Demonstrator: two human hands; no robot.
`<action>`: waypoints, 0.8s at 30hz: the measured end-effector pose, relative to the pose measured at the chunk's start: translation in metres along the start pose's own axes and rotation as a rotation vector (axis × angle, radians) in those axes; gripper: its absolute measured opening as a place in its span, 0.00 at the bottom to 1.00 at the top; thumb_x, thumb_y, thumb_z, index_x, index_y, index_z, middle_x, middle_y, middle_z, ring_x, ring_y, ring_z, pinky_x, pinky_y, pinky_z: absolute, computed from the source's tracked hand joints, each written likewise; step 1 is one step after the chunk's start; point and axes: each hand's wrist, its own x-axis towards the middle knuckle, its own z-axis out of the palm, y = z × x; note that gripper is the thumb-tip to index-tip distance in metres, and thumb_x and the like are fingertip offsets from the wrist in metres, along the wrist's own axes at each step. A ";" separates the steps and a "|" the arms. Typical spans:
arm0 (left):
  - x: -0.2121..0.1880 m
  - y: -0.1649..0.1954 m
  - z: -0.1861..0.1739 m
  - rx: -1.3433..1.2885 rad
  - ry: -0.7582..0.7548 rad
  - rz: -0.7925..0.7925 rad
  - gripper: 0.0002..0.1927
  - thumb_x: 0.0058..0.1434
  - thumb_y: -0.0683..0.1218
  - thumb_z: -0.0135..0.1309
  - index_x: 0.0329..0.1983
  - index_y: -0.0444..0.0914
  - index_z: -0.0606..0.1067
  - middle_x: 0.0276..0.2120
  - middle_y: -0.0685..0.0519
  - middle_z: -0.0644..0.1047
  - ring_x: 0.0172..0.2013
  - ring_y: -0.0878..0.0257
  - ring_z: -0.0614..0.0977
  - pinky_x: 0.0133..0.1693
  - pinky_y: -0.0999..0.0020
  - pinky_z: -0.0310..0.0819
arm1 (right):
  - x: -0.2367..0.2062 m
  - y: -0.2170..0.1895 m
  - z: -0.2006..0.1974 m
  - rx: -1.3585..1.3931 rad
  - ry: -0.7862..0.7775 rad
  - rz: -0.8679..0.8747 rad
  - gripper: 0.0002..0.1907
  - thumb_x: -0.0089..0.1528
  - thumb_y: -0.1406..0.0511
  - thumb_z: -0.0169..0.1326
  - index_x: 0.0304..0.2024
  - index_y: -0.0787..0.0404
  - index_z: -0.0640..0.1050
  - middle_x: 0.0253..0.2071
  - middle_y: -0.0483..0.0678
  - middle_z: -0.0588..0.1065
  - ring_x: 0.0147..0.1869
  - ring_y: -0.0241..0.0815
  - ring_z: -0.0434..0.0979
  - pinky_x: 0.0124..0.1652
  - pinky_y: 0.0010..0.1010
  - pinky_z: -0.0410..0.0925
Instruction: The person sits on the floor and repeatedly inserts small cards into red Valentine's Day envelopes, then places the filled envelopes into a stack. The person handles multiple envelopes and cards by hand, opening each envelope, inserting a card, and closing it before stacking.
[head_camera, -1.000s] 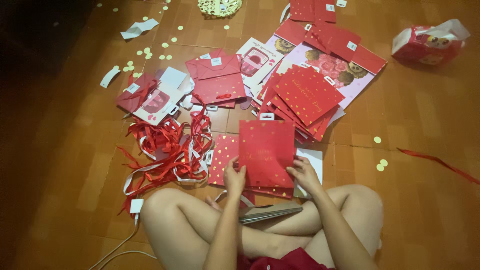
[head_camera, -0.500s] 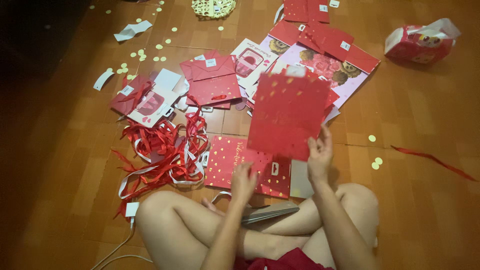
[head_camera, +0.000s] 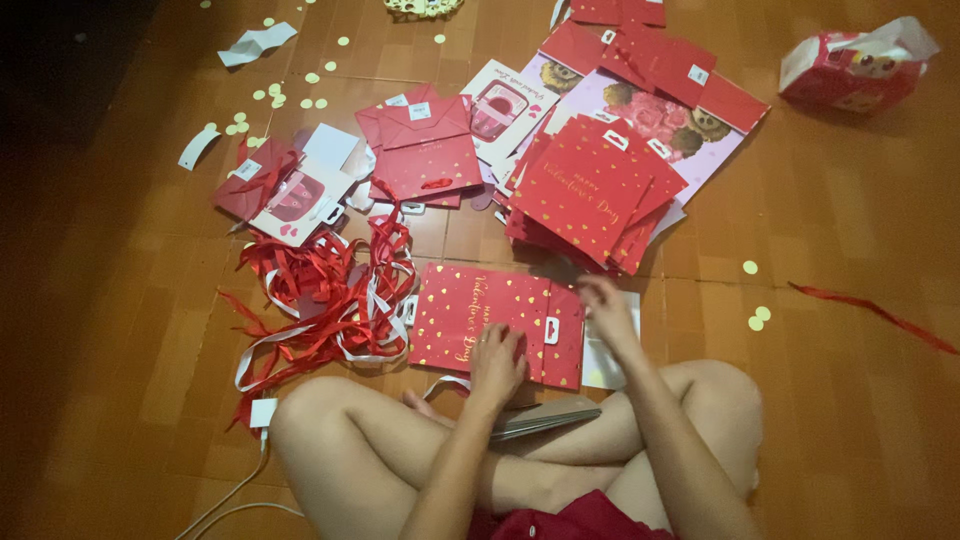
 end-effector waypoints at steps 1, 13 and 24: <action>-0.001 0.000 0.000 -0.001 -0.007 -0.008 0.23 0.53 0.44 0.64 0.54 0.39 0.77 0.58 0.41 0.72 0.63 0.43 0.69 0.61 0.46 0.63 | -0.009 0.003 0.007 -0.168 -0.050 -0.046 0.21 0.65 0.61 0.54 0.59 0.61 0.76 0.52 0.54 0.78 0.48 0.46 0.79 0.44 0.36 0.73; 0.001 0.006 -0.011 -0.012 -0.072 -0.041 0.41 0.50 0.55 0.68 0.65 0.36 0.67 0.57 0.41 0.71 0.60 0.43 0.70 0.61 0.47 0.62 | -0.051 -0.005 0.034 -0.659 -0.259 -0.105 0.28 0.62 0.53 0.54 0.56 0.68 0.73 0.57 0.64 0.71 0.61 0.62 0.72 0.59 0.44 0.67; 0.004 0.005 -0.009 0.016 0.026 -0.009 0.33 0.51 0.51 0.66 0.58 0.35 0.72 0.54 0.40 0.74 0.55 0.42 0.73 0.55 0.47 0.66 | -0.078 -0.005 0.065 -0.563 -0.323 -0.067 0.48 0.62 0.53 0.53 0.68 0.81 0.49 0.70 0.77 0.51 0.64 0.62 0.69 0.65 0.41 0.62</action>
